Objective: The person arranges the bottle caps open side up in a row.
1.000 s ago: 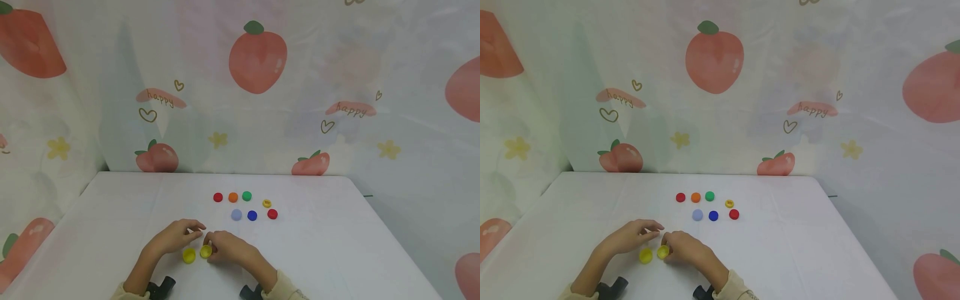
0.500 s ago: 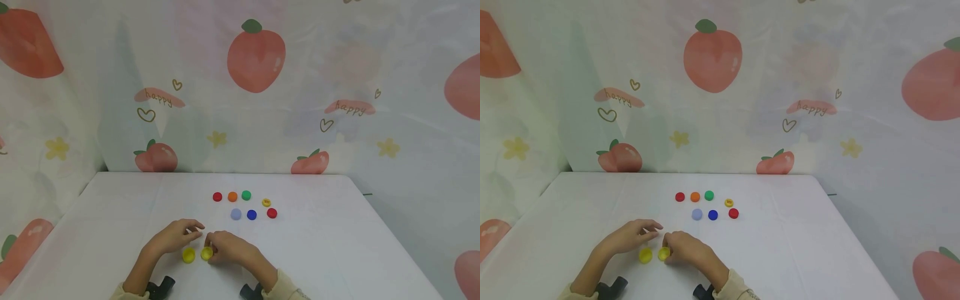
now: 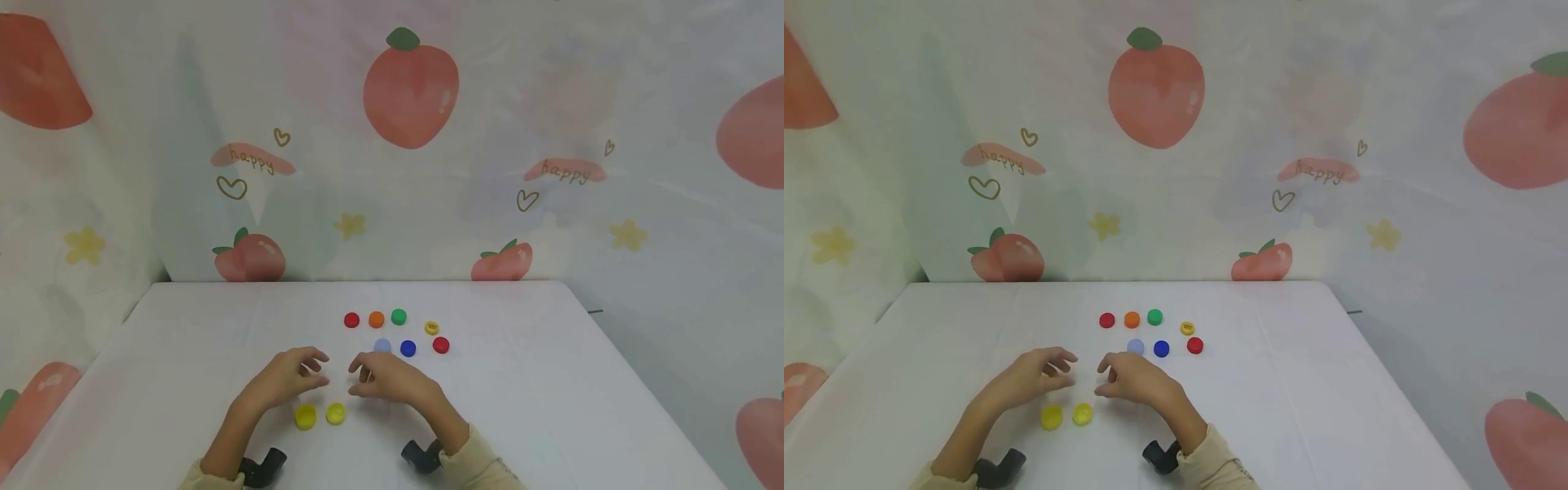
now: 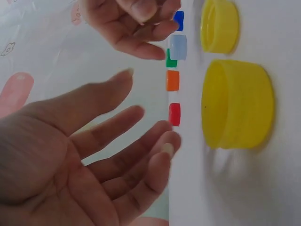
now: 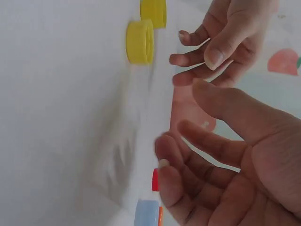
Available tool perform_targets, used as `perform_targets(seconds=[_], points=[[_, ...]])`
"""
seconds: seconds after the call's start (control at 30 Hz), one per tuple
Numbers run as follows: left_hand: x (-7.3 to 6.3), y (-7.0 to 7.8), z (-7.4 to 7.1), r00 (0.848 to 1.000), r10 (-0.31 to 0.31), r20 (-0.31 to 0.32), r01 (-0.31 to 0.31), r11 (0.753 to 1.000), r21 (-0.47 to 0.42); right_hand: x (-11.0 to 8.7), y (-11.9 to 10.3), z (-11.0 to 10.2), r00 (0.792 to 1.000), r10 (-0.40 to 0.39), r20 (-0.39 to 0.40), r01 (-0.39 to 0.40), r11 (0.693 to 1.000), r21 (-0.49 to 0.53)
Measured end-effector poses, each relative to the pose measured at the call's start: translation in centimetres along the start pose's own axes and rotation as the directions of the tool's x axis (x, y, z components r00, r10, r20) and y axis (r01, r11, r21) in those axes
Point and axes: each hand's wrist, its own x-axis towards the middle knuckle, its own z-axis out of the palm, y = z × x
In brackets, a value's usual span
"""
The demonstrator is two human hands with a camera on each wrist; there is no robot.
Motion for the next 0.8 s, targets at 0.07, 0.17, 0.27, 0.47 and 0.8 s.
perform_targets(seconds=[0.07,0.17,0.27,0.47,0.8], points=[[0.4,-0.1,0.1,0.999,-0.004,-0.045,0.003,1.0,-0.005,0.3,0.2,-0.2,0.999,0.009,-0.048,-0.009,1.0,0.016],[1.0,-0.3,0.2,0.995,-0.01,-0.098,0.009,1.0,-0.007,0.8,0.5,-0.4,0.994,0.032,-0.1,-0.027,0.998,0.049],[1.6,-0.6,0.1,0.99,-0.021,-0.142,0.021,1.0,-0.006,1.4,0.8,-0.6,0.99,0.048,-0.136,-0.038,0.997,0.068],[3.4,-1.0,-0.1,0.978,-0.019,-0.207,0.018,1.0,-0.006,2.5,1.2,-1.3,0.972,0.042,-0.231,-0.038,0.999,0.023],[6.5,-0.7,-0.3,0.977,-0.023,-0.211,0.036,0.998,0.056,4.7,1.7,-2.4,0.946,0.065,-0.319,-0.087,0.995,-0.056]])
